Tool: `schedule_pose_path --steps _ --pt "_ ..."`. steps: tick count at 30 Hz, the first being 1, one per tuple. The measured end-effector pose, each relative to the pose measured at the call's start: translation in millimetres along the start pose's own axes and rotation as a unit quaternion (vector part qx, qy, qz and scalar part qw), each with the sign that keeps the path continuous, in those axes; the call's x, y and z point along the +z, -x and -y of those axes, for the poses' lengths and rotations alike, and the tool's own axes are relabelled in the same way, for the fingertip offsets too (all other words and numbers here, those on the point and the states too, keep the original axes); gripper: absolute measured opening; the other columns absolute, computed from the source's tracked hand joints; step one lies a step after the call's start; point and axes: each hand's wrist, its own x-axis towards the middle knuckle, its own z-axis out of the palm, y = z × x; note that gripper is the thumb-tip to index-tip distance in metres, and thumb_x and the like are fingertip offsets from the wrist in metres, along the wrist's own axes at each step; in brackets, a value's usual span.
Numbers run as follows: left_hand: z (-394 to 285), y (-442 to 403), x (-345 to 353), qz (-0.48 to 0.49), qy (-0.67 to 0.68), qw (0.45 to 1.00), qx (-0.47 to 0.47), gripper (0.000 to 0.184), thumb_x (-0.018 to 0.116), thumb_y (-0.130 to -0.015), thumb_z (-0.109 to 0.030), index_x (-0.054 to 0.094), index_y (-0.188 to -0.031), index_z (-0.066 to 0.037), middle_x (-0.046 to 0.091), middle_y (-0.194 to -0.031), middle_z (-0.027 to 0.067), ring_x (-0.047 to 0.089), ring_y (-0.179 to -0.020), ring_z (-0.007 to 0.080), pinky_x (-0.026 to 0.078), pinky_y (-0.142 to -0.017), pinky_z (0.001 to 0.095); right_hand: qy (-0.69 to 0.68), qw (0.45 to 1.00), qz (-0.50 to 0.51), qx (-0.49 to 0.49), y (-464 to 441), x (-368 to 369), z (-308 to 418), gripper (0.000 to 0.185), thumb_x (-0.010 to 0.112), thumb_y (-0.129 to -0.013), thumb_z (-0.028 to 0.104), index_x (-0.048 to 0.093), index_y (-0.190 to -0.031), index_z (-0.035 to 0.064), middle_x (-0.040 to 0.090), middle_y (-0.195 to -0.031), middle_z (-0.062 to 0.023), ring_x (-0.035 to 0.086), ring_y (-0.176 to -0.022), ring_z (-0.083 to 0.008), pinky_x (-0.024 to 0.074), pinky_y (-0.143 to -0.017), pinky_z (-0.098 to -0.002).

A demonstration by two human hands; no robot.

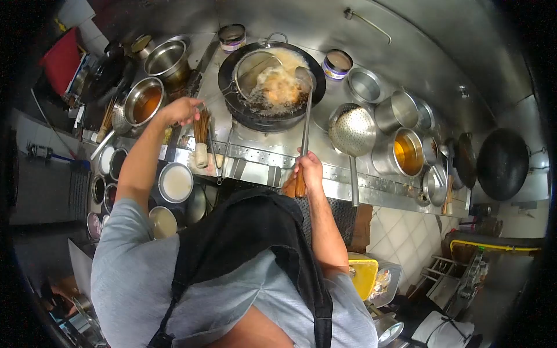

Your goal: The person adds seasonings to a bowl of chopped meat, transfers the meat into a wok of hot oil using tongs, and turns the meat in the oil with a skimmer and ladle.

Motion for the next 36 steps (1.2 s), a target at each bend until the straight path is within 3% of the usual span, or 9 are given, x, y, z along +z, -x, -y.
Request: schedule_pose_path --steps 7,11,15,27,36 --pt "10 25 72 0.053 0.231 0.971 -0.028 0.033 0.048 -0.096 -0.007 0.053 -0.128 -0.008 0.059 -0.081 -0.0006 0.049 -0.057 0.0072 0.039 -0.044 0.0232 -0.13 0.991 0.016 0.028 9 10 -4 0.036 0.048 -0.09 0.006 0.05 -0.124 -0.0028 0.054 -0.079 -0.0038 0.051 -0.058 -0.0112 0.0464 -0.048 -0.0269" --pt "17 23 94 0.074 0.287 0.955 -0.013 0.022 0.048 -0.098 -0.009 0.053 -0.119 -0.011 0.058 -0.086 -0.0001 0.048 -0.055 0.0055 0.035 -0.039 0.02 -0.191 0.98 0.03 0.053 14 15 6 0.037 0.048 -0.09 0.009 0.05 -0.125 -0.0026 0.052 -0.079 -0.0032 0.048 -0.059 -0.0113 0.0439 -0.05 -0.0276" --pt "22 29 98 0.094 0.302 0.949 -0.016 0.023 0.047 -0.097 -0.009 0.053 -0.12 -0.011 0.058 -0.088 -0.0001 0.047 -0.053 0.0043 0.031 -0.033 0.0176 -0.254 0.963 0.062 0.071 19 10 16 0.037 0.048 -0.09 0.01 0.05 -0.125 -0.0024 0.051 -0.078 -0.0027 0.047 -0.06 -0.0117 0.0409 -0.051 -0.0276" --pt "20 57 116 0.106 0.421 0.901 -0.015 0.03 0.046 -0.098 -0.006 0.052 -0.127 -0.009 0.057 -0.089 0.0007 0.046 -0.051 0.004 0.028 -0.031 0.0169 -0.268 0.957 0.076 0.074 46 11 28 0.041 0.045 -0.092 0.011 0.046 -0.13 -0.0032 0.05 -0.079 -0.0025 0.045 -0.058 -0.0102 0.0404 -0.05 -0.0252" --pt "17 64 136 0.109 0.451 0.886 0.001 0.031 0.046 -0.097 -0.004 0.051 -0.128 -0.007 0.057 -0.09 0.002 0.044 -0.049 0.0049 0.029 -0.031 0.0177 -0.191 0.975 0.095 0.056 48 22 30 0.04 0.047 -0.092 0.007 0.048 -0.13 -0.0042 0.053 -0.077 -0.0036 0.047 -0.058 -0.0105 0.041 -0.047 -0.0259"
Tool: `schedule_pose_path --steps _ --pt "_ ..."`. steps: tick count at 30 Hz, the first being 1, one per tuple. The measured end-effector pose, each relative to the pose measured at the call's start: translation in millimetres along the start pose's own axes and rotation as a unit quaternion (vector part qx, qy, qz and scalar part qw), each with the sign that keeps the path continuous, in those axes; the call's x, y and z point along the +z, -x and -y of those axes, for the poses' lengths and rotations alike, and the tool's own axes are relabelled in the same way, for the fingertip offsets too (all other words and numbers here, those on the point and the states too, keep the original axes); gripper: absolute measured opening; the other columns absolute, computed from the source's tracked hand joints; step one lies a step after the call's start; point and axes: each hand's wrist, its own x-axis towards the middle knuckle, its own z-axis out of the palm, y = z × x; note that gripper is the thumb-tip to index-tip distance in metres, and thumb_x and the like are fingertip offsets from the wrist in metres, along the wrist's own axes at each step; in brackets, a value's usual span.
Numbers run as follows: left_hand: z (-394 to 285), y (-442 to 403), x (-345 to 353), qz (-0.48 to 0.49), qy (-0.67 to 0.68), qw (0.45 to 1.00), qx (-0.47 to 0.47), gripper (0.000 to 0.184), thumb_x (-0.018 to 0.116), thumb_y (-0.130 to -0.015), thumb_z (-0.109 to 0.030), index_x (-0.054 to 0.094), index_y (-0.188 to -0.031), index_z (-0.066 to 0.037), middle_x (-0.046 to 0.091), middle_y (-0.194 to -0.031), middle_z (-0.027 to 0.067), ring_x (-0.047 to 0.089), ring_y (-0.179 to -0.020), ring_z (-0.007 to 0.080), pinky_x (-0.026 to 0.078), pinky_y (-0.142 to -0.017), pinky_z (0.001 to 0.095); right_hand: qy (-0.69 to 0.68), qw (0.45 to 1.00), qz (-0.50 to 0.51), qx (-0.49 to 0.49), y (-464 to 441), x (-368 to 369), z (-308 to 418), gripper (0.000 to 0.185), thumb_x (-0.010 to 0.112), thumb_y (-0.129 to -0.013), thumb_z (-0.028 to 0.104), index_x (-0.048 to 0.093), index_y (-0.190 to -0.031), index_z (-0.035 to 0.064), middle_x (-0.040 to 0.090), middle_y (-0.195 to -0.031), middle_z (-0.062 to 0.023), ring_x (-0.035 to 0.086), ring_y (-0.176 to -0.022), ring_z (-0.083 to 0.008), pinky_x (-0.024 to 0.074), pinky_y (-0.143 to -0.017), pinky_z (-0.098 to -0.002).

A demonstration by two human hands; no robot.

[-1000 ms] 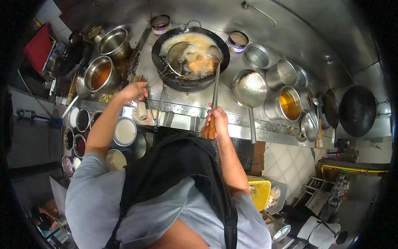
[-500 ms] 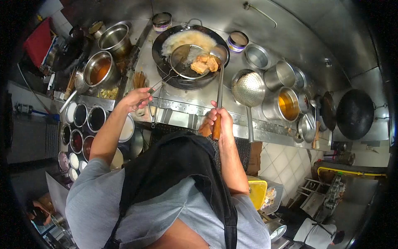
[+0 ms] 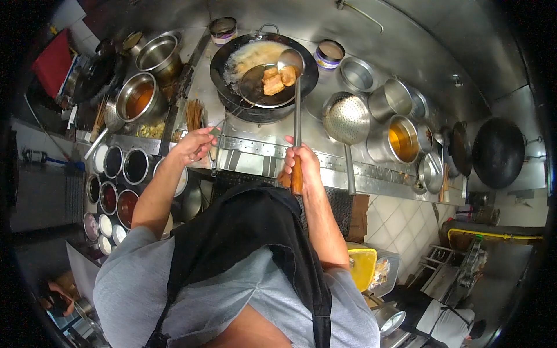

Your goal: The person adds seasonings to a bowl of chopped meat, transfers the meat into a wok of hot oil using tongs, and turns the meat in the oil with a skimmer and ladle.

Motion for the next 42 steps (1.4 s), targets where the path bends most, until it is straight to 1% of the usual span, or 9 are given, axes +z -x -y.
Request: schedule_pose_path --steps 2,3,4,6,9,15,24,36,42 --pt "0 5 11 -0.021 -0.006 1.0 0.0 0.031 0.046 -0.097 -0.004 0.051 -0.127 -0.007 0.056 -0.09 0.0022 0.043 -0.049 0.005 0.029 -0.031 0.0178 0.147 0.988 -0.022 -0.034 -4 -3 -4 0.038 0.046 -0.091 0.006 0.049 -0.128 -0.0035 0.054 -0.075 -0.0035 0.048 -0.055 -0.0102 0.0412 -0.046 -0.0256" --pt "4 5 12 -0.019 0.001 1.0 0.008 0.03 0.046 -0.097 -0.004 0.051 -0.127 -0.007 0.056 -0.089 0.0023 0.043 -0.049 0.0051 0.029 -0.03 0.0178 0.22 0.974 -0.032 -0.05 -6 -4 -6 0.037 0.046 -0.091 0.006 0.05 -0.127 -0.0032 0.054 -0.074 -0.0035 0.049 -0.054 -0.0101 0.0413 -0.045 -0.0255" --pt "9 5 13 -0.018 0.007 1.0 0.015 0.03 0.046 -0.097 -0.004 0.052 -0.126 -0.007 0.056 -0.089 0.0023 0.044 -0.049 0.0051 0.029 -0.03 0.0179 0.264 0.962 -0.044 -0.055 -5 -2 -6 0.036 0.046 -0.09 0.004 0.051 -0.125 -0.0034 0.054 -0.072 -0.0032 0.05 -0.053 -0.0104 0.0425 -0.046 -0.0259" --pt "17 7 14 -0.023 0.009 0.999 0.027 0.03 0.046 -0.097 -0.004 0.052 -0.126 -0.007 0.056 -0.088 0.0023 0.044 -0.049 0.0051 0.029 -0.03 0.018 0.351 0.932 -0.068 -0.063 -3 -1 -7 0.033 0.047 -0.088 0.001 0.053 -0.12 -0.0037 0.054 -0.068 -0.0026 0.051 -0.051 -0.011 0.0447 -0.048 -0.0267" --pt "20 14 16 -0.038 -0.01 0.998 0.039 0.03 0.046 -0.097 -0.005 0.051 -0.127 -0.007 0.055 -0.088 0.0022 0.043 -0.049 0.0052 0.029 -0.03 0.0181 0.398 0.912 -0.076 -0.065 -2 -6 -9 0.032 0.046 -0.087 0.0 0.054 -0.118 -0.0034 0.054 -0.067 -0.0021 0.051 -0.051 -0.0105 0.0439 -0.047 -0.0267" --pt "23 25 7 -0.028 -0.029 0.998 0.049 0.034 0.044 -0.096 -0.004 0.048 -0.13 -0.007 0.055 -0.087 0.0018 0.044 -0.049 0.0049 0.03 -0.03 0.0176 0.354 0.926 -0.101 -0.086 5 0 -21 0.029 0.045 -0.088 0.0 0.054 -0.115 -0.0031 0.054 -0.069 -0.0022 0.051 -0.051 -0.01 0.0432 -0.047 -0.0258" --pt "29 30 7 -0.032 -0.025 0.997 0.06 0.036 0.044 -0.096 -0.004 0.047 -0.131 -0.006 0.054 -0.087 0.0021 0.044 -0.05 0.0046 0.031 -0.031 0.0174 0.362 0.923 -0.083 -0.103 14 4 -30 0.031 0.043 -0.086 -0.001 0.055 -0.116 -0.0034 0.055 -0.067 -0.0025 0.051 -0.052 -0.0095 0.0431 -0.048 -0.025" --pt "29 40 10 -0.043 -0.044 0.996 0.068 0.042 0.045 -0.094 -0.004 0.044 -0.136 -0.005 0.054 -0.087 0.0022 0.043 -0.051 0.0045 0.031 -0.031 0.0173 0.382 0.907 -0.112 -0.135 22 13 -35 0.031 0.043 -0.086 -0.001 0.054 -0.115 -0.0043 0.056 -0.07 -0.0022 0.052 -0.053 -0.0094 0.0438 -0.05 -0.025" --pt "34 36 3 -0.037 -0.054 0.995 0.069 0.046 0.046 -0.094 -0.004 0.042 -0.14 -0.005 0.055 -0.088 0.0022 0.043 -0.051 0.0047 0.03 -0.031 0.0179 0.351 0.92 -0.103 -0.142 26 18 -33 0.03 0.043 -0.087 -0.001 0.053 -0.115 -0.0041 0.056 -0.07 -0.0024 0.052 -0.052 -0.0092 0.0438 -0.048 -0.0246"
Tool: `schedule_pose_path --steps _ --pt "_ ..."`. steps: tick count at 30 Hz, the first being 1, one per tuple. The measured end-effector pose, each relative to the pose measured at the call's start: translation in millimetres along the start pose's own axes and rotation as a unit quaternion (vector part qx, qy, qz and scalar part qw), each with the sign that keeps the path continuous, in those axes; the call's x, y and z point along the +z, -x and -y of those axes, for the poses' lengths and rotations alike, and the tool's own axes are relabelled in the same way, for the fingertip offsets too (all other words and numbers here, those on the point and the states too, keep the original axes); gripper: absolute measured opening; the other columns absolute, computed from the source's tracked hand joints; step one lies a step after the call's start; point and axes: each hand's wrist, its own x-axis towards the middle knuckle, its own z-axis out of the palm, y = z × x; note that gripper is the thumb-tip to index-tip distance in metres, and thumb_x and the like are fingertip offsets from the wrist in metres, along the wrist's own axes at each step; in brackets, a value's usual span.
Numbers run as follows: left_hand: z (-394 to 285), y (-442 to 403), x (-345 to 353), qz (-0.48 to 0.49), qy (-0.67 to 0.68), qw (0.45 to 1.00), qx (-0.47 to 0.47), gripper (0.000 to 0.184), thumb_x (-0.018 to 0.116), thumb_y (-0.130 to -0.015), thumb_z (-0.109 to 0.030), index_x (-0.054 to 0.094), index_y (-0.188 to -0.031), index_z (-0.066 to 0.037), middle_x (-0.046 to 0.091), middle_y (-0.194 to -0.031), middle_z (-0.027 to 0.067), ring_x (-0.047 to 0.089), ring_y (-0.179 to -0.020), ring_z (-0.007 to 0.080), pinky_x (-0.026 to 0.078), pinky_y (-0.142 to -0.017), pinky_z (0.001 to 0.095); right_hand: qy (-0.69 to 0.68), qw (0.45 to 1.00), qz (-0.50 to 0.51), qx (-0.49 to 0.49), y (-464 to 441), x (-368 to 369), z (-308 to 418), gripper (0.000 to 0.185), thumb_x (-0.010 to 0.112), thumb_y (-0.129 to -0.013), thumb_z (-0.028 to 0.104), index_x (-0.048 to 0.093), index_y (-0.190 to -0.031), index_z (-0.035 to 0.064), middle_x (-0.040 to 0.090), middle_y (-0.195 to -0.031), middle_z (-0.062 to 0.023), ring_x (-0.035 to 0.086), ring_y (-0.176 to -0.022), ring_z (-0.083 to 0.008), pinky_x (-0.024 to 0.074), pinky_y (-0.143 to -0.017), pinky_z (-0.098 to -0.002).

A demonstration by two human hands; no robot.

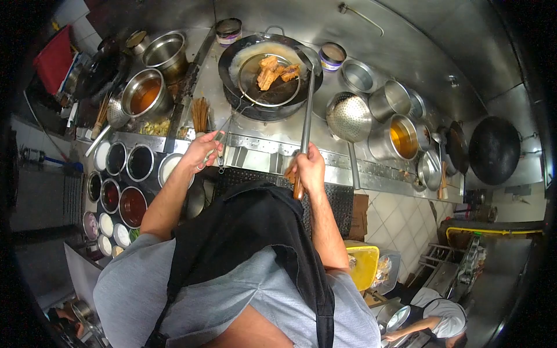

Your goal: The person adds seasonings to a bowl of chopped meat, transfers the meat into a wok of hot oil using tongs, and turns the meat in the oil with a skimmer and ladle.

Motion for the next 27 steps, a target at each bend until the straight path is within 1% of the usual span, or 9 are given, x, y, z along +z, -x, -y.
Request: schedule_pose_path --steps 3,12,21,24,27 --pt "0 0 1 -0.005 0.0 1.0 0.002 0.046 0.046 -0.094 -0.004 0.042 -0.14 -0.005 0.055 -0.087 0.0019 0.043 -0.051 0.0047 0.03 -0.031 0.018 -0.019 1.0 0.009 0.006 0 0 -1 0.03 0.042 -0.087 -0.001 0.053 -0.114 -0.0037 0.055 -0.069 -0.0023 0.051 -0.052 -0.0093 0.0437 -0.047 -0.0246" --pt "-7 4 7 -0.023 -0.008 1.0 -0.001 0.047 0.046 -0.093 -0.005 0.042 -0.141 -0.004 0.056 -0.087 0.0015 0.043 -0.05 0.0048 0.029 -0.032 0.0182 -0.019 0.999 0.016 0.02 -3 2 -3 0.03 0.041 -0.087 0.0 0.052 -0.114 -0.0029 0.053 -0.062 -0.0033 0.049 -0.048 -0.011 0.0429 -0.045 -0.0255" --pt "-4 -2 3 -0.029 -0.007 1.0 0.002 0.048 0.046 -0.093 -0.004 0.042 -0.141 -0.004 0.055 -0.086 0.0023 0.043 -0.05 0.0053 0.03 -0.033 0.0197 -0.045 0.998 0.022 0.039 -3 4 4 0.036 0.04 -0.087 -0.001 0.049 -0.121 -0.0049 0.052 -0.062 -0.0047 0.05 -0.048 -0.0128 0.0452 -0.045 -0.0272" --pt "-19 9 10 -0.032 -0.019 0.999 -0.003 0.047 0.046 -0.093 -0.004 0.043 -0.141 -0.004 0.055 -0.086 0.0025 0.043 -0.05 0.0058 0.03 -0.033 0.0201 -0.056 0.998 0.03 0.015 -5 0 1 0.036 0.041 -0.087 -0.002 0.05 -0.121 -0.0043 0.053 -0.065 -0.004 0.051 -0.05 -0.0115 0.0454 -0.045 -0.0272" --pt "-21 11 15 -0.041 0.0 0.999 0.004 0.046 0.046 -0.094 -0.004 0.044 -0.14 -0.006 0.055 -0.084 0.0022 0.043 -0.048 0.0064 0.029 -0.032 0.0204 -0.017 1.0 0.004 -0.022 -2 -5 5 0.034 0.042 -0.087 -0.002 0.051 -0.12 -0.0038 0.054 -0.068 -0.0024 0.05 -0.051 -0.0096 0.0444 -0.046 -0.0258"
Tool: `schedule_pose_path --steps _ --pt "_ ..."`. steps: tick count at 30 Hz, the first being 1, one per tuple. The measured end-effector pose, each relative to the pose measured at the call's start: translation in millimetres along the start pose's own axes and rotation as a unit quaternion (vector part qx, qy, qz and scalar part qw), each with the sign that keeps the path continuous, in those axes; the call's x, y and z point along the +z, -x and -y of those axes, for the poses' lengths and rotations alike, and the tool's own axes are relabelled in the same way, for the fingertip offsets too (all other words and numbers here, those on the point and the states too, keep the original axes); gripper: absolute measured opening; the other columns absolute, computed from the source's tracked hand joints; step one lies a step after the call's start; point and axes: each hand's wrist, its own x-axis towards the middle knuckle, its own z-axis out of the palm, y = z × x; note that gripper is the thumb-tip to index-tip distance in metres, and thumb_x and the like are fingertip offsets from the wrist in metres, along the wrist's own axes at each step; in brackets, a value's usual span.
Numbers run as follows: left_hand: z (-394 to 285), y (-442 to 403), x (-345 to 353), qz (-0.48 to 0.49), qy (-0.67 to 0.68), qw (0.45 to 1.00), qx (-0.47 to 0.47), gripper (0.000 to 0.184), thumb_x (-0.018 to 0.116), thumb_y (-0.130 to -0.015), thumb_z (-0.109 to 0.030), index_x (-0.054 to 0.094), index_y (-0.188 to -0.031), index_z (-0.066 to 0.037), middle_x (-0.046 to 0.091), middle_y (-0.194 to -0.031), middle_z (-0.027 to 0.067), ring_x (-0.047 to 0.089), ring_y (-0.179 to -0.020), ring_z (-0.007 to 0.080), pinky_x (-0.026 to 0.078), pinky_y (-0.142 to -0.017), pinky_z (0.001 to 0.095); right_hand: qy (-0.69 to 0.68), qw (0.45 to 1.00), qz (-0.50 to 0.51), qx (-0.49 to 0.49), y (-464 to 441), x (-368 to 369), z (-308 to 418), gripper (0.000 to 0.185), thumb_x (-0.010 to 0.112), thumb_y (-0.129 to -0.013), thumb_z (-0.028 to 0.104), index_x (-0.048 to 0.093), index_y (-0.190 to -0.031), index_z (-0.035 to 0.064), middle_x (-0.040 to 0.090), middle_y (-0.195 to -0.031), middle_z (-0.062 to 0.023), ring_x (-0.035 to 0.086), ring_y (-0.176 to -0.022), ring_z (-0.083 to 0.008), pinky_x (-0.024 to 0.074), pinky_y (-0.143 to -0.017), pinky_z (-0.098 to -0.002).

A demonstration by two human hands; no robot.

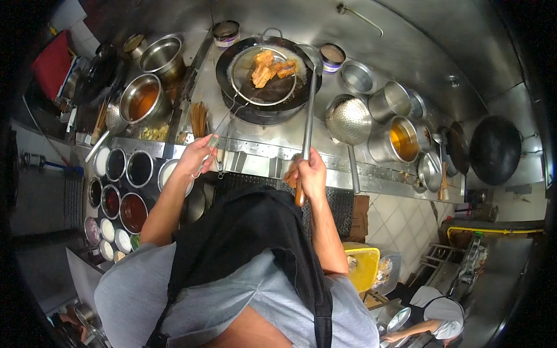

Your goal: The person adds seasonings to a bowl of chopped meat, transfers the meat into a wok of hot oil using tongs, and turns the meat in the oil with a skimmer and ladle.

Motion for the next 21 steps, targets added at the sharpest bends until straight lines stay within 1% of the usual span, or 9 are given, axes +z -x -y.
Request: schedule_pose_path --steps 2,4,6,9,10,15,17,19,21 --pt "10 -7 1 -0.026 0.037 0.999 0.009 0.044 0.046 -0.094 -0.006 0.047 -0.138 -0.007 0.054 -0.08 0.0013 0.041 -0.044 0.0065 0.026 -0.03 0.0206 0.003 1.0 -0.018 -0.008 2 -5 2 0.033 0.043 -0.087 -0.002 0.052 -0.119 -0.0032 0.055 -0.07 -0.0014 0.05 -0.052 -0.0086 0.0433 -0.047 -0.0244" --pt "6 -16 8 -0.011 0.029 0.999 0.011 0.043 0.046 -0.094 -0.006 0.047 -0.137 -0.007 0.054 -0.08 0.0017 0.042 -0.044 0.0067 0.026 -0.029 0.0205 -0.005 0.999 -0.026 -0.029 -5 -15 -9 0.031 0.046 -0.088 0.0 0.053 -0.118 -0.0025 0.055 -0.07 -0.0004 0.05 -0.052 -0.0082 0.0408 -0.047 -0.0226" --pt "-5 -22 20 0.008 0.038 0.999 0.009 0.042 0.046 -0.094 -0.006 0.047 -0.136 -0.007 0.054 -0.081 0.0022 0.042 -0.044 0.0072 0.025 -0.029 0.0203 0.011 0.999 -0.043 -0.011 -3 -23 0 0.033 0.046 -0.088 0.001 0.054 -0.12 -0.002 0.054 -0.069 -0.0002 0.051 -0.053 -0.0084 0.0406 -0.047 -0.0227" --pt "13 -40 12 0.016 0.041 0.999 0.002 0.041 0.046 -0.095 -0.007 0.047 -0.136 -0.007 0.054 -0.082 0.0021 0.042 -0.044 0.0073 0.025 -0.028 0.0203 0.032 0.995 -0.094 -0.009 -2 -42 1 0.035 0.047 -0.088 0.002 0.053 -0.122 -0.0007 0.054 -0.069 0.0002 0.052 -0.054 -0.0086 0.0416 -0.047 -0.0232" --pt "14 -40 11 0.023 0.047 0.999 0.004 0.043 0.046 -0.095 -0.007 0.046 -0.138 -0.007 0.055 -0.084 0.0016 0.042 -0.045 0.0072 0.025 -0.029 0.0201 0.018 0.995 -0.094 -0.037 -4 -58 -7 0.035 0.048 -0.088 0.003 0.052 -0.123 -0.0001 0.053 -0.069 0.0007 0.052 -0.053 -0.0088 0.0426 -0.047 -0.0233" --pt "13 -34 16 0.0 0.017 1.0 0.006 0.049 0.046 -0.094 -0.008 0.042 -0.143 -0.008 0.055 -0.087 0.0009 0.042 -0.048 0.0065 0.024 -0.03 0.0194 0.071 0.963 -0.26 -0.032 3 -135 -2 0.034 0.048 -0.088 0.002 0.052 -0.122 0.0009 0.051 -0.068 0.0011 0.048 -0.051 -0.0072 0.0398 -0.042 -0.0235" --pt "14 -32 19 -0.012 0.019 1.0 0.015 0.049 0.046 -0.094 -0.007 0.043 -0.143 -0.008 0.055 -0.086 0.0009 0.042 -0.048 0.0062 0.024 -0.03 0.0194 0.13 0.941 -0.31 -0.04 -1 -179 -4 0.031 0.048 -0.087 0.003 0.055 -0.117 0.0006 0.053 -0.068 -0.001 0.05 -0.052 -0.0089 0.0415 -0.044 -0.0261" --pt "7 -24 30 -0.028 0.006 1.0 0.012 0.048 0.046 -0.094 -0.007 0.044 -0.142 -0.008 0.055 -0.085 0.0008 0.042 -0.048 0.0062 0.025 -0.03 0.0197 0.228 0.907 -0.347 -0.069 -15 -243 -31 0.027 0.049 -0.085 0.005 0.058 -0.11 -0.0006 0.055 -0.068 -0.0034 0.053 -0.053 -0.0122 0.043 -0.046 -0.0306" --pt "6 -19 41 -0.044 0.01 0.999 0.021 0.045 0.046 -0.093 -0.006 0.046 -0.138 -0.007 0.055 -0.085 0.0009 0.042 -0.047 0.0061 0.024 -0.03 0.0199 0.271 0.881 -0.386 -0.041 -13 -266 -26 0.016 0.052 -0.083 0.008 0.059 -0.095 -0.0002 0.057 -0.066 -0.0037 0.053 -0.053 -0.0141 0.0435 -0.05 -0.0302"
